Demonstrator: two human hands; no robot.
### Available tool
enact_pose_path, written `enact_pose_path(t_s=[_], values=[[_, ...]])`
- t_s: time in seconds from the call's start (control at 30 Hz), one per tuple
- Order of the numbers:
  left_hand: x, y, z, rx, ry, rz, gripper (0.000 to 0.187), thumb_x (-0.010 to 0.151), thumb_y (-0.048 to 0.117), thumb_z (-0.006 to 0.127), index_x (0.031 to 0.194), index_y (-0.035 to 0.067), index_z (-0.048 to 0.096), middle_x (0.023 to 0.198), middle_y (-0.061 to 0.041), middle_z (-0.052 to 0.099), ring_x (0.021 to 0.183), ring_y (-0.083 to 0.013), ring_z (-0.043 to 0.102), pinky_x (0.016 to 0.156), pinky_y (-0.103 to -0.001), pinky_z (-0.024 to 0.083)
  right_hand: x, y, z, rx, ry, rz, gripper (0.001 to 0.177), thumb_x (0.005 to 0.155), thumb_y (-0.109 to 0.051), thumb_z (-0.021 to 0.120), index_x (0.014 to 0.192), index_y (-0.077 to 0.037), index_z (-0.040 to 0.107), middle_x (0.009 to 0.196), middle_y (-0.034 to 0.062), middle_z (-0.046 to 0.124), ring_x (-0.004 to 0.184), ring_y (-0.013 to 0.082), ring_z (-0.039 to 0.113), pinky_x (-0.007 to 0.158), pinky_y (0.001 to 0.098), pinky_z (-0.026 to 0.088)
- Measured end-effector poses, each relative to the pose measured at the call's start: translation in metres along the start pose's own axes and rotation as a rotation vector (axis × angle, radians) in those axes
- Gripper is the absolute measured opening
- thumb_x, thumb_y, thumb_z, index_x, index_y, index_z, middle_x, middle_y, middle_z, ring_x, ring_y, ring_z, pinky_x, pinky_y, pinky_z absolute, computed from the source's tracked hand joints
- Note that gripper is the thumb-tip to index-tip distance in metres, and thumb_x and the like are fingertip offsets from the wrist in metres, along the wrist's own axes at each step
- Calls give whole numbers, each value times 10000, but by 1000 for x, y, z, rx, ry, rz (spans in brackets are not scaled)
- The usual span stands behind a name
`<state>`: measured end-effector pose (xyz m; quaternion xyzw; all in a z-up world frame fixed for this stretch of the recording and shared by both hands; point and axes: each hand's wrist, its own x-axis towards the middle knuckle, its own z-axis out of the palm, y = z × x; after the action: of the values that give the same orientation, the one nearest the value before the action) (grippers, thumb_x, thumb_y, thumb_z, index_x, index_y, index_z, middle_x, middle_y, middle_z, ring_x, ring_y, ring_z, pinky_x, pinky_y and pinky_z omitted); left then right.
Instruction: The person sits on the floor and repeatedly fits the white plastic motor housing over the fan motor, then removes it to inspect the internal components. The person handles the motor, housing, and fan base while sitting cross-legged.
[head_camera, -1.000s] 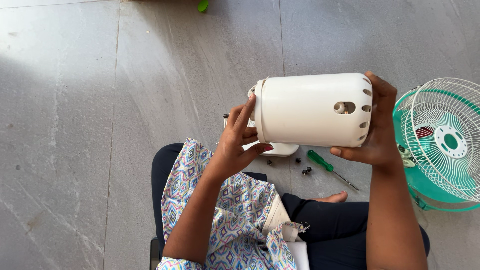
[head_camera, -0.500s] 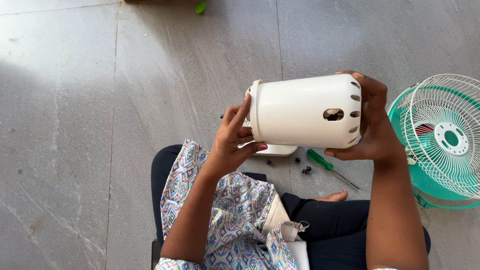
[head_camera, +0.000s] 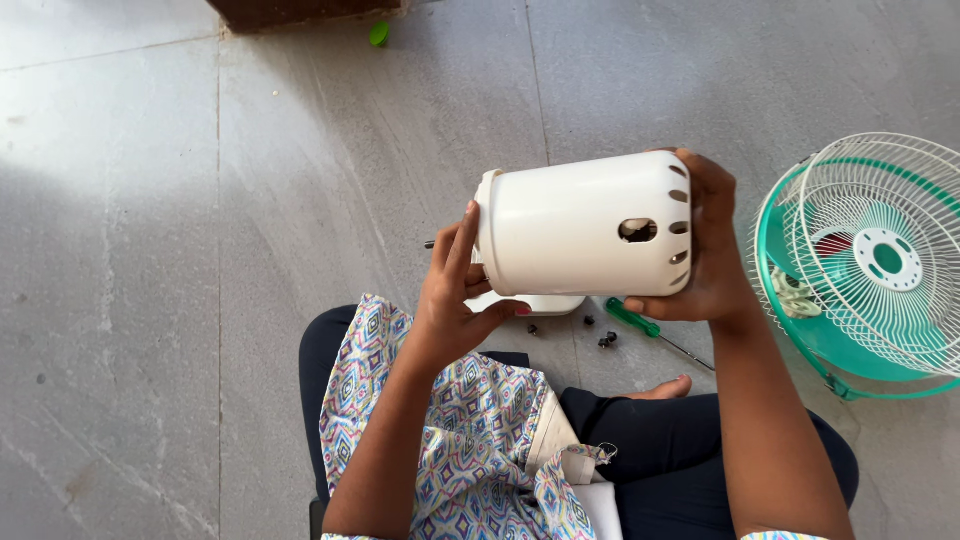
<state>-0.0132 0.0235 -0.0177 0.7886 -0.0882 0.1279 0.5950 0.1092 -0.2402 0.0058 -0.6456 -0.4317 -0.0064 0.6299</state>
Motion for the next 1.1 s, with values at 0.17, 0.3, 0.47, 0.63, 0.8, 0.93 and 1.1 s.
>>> enact_pose_path(t_s=[0.17, 0.3, 0.47, 0.63, 0.8, 0.93, 1.1], values=[[1, 14, 14, 334, 101, 27, 1358, 595, 306, 997, 1597, 52, 115, 1427, -240, 440, 1149, -386, 689, 868, -417, 623, -7, 6, 2, -9, 24, 3, 1203, 668, -272, 894, 1660, -202, 217, 1521, 73, 442, 1375, 197, 450, 1163, 337, 413], [-1, 23, 21, 386, 133, 4, 1379, 652, 381, 983, 1634, 34, 79, 1424, -234, 474, 1175, -382, 698, 895, -428, 651, -9, 9, -1, 20, 36, 67, 1231, 675, -300, 898, 1681, -172, 201, 1502, 56, 457, 1377, 204, 453, 1211, 358, 413], [-1, 26, 26, 380, 159, -11, 1297, 736, 335, 948, 1639, 16, 73, 1445, -247, 464, 1174, -379, 703, 893, -431, 655, -7, 14, -7, 16, 16, 91, 1241, 641, -297, 889, 1672, -170, 210, 1615, 48, 372, 1522, 238, 374, 1305, 418, 365], [5, 37, 30, 393, 177, -24, 1245, 786, 341, 921, 1628, -2, 71, 1415, -252, 473, 1127, -379, 721, 845, -422, 661, -6, 18, -9, 58, 11, 116, 1258, 595, -273, 887, 1667, -190, 234, 1593, 46, 397, 1529, 247, 365, 1342, 434, 336], [12, 67, 27, 546, 78, -322, 1261, 728, 488, 860, 1566, -59, 93, 1375, -265, 446, 1053, -396, 679, 736, -467, 622, -1, 22, -12, 133, 12, 149, 1272, 557, -257, 886, 1659, -183, 254, 1550, 56, 415, 1526, 265, 364, 1348, 434, 314], [17, 93, 20, 959, 140, -116, 1053, 780, 618, 838, 1496, 7, 366, 1385, -287, 434, 1278, -443, 472, 976, -590, 469, -1, 21, -13, 104, 21, 157, 1272, 530, -246, 868, 1651, -172, 271, 1619, 57, 376, 1577, 272, 340, 1337, 422, 302], [48, 95, 19, 753, -9, 303, 960, 783, 573, 815, 1545, 152, 410, 1574, -211, 392, 1477, -513, 355, 1183, -638, 321, 3, 23, -13, 184, 7, 154, 1236, 587, -245, 886, 1649, -158, 259, 1571, 59, 428, 1540, 268, 381, 1303, 397, 330]])
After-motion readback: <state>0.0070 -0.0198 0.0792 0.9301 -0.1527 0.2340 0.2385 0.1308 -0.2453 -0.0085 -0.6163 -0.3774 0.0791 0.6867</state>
